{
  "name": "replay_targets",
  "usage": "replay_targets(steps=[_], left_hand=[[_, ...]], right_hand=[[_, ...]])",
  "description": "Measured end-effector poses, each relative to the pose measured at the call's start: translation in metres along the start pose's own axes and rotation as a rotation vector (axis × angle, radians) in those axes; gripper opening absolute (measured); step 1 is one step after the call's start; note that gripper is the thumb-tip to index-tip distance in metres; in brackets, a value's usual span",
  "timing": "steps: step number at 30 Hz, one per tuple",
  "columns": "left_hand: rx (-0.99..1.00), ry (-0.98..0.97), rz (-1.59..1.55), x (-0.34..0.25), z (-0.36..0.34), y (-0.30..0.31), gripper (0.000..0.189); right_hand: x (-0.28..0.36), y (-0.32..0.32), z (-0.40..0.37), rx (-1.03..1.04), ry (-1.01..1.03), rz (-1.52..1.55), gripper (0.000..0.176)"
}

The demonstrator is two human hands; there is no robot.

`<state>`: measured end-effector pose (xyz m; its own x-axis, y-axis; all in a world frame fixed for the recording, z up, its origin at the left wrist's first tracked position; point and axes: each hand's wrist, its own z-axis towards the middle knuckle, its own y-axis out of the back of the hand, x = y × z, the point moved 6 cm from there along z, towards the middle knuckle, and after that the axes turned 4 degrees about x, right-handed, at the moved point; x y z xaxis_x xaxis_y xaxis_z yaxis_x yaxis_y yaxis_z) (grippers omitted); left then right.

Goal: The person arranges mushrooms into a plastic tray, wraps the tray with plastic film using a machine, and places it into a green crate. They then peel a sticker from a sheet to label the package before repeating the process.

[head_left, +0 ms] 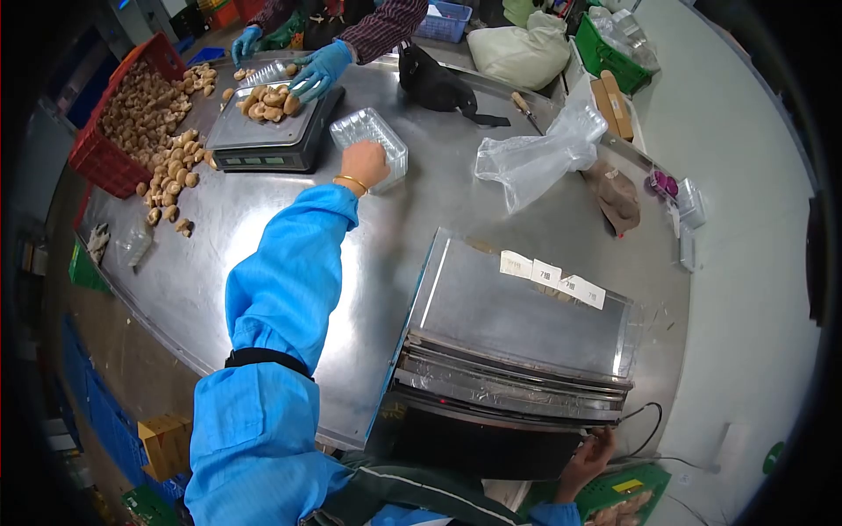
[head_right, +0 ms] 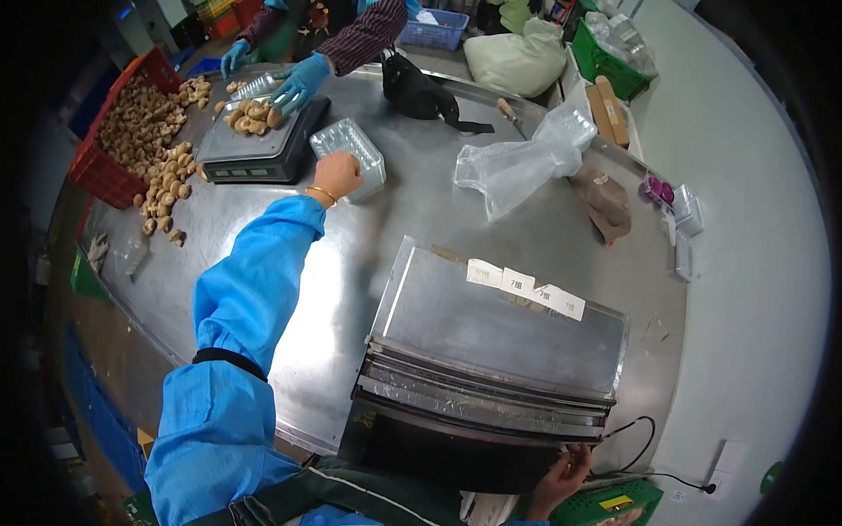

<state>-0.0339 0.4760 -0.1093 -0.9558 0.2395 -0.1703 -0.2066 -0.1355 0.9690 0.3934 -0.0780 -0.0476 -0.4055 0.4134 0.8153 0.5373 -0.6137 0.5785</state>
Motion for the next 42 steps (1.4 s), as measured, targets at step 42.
replay_targets(steps=[42], left_hand=[[-0.122, 0.293, -1.506, -0.185, -0.431, 0.137, 0.018]], right_hand=[[0.102, -0.084, -0.055, 0.724, 0.021, 0.628, 0.01]])
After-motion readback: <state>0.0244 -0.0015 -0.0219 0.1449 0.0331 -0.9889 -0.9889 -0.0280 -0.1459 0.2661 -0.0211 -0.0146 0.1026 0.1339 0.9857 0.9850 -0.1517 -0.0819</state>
